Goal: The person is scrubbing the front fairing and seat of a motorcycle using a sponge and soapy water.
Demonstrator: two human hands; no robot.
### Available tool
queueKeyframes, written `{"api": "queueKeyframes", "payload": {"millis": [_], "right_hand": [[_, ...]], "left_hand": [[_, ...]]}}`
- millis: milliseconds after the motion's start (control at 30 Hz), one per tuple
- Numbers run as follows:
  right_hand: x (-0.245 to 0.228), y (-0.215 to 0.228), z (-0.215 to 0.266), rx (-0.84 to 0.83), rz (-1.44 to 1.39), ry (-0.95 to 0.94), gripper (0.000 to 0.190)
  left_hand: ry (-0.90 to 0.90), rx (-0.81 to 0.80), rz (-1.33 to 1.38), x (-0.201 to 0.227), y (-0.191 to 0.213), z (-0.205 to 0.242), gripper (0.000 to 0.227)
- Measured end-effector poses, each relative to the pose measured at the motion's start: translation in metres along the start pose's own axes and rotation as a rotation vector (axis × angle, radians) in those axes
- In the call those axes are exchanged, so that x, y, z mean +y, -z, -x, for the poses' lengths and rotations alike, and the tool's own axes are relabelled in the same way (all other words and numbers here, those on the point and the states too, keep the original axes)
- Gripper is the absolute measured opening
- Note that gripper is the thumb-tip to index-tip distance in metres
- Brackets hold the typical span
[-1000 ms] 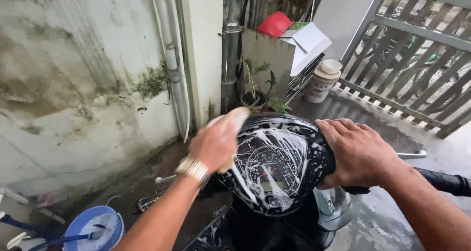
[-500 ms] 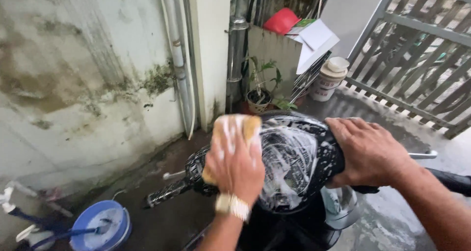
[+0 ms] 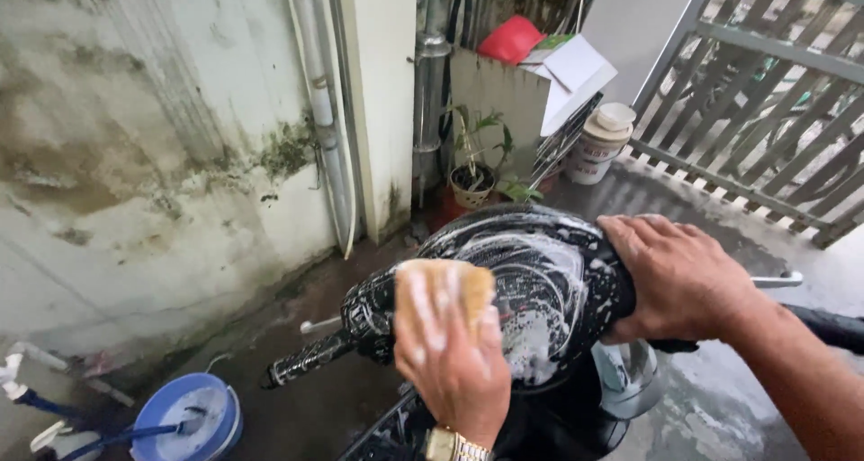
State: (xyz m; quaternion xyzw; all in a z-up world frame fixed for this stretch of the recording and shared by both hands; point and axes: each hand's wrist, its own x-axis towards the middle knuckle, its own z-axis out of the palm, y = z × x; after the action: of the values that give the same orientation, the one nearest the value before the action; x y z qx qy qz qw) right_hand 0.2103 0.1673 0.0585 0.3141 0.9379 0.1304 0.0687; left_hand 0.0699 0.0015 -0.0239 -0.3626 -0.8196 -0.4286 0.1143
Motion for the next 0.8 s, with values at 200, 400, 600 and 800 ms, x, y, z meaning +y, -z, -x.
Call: {"api": "queueKeyframes", "payload": {"millis": [200, 400, 600, 800], "right_hand": [[0.005, -0.006, -0.004, 0.03, 0.074, 0.033, 0.145], [0.001, 0.002, -0.007, -0.028, 0.047, -0.006, 0.145], [-0.002, 0.002, -0.008, 0.045, 0.041, -0.005, 0.138], [0.002, 0.001, -0.004, 0.022, 0.032, 0.007, 0.136]], "left_hand": [[0.588, 0.325, 0.271, 0.014, -0.033, 0.016, 0.053], [-0.062, 0.381, 0.273, -0.024, -0.024, 0.04, 0.044], [-0.411, 0.111, 0.124, -0.042, 0.003, -0.003, 0.042], [-0.2, -0.058, -0.021, 0.005, -0.011, -0.048, 0.049]]}}
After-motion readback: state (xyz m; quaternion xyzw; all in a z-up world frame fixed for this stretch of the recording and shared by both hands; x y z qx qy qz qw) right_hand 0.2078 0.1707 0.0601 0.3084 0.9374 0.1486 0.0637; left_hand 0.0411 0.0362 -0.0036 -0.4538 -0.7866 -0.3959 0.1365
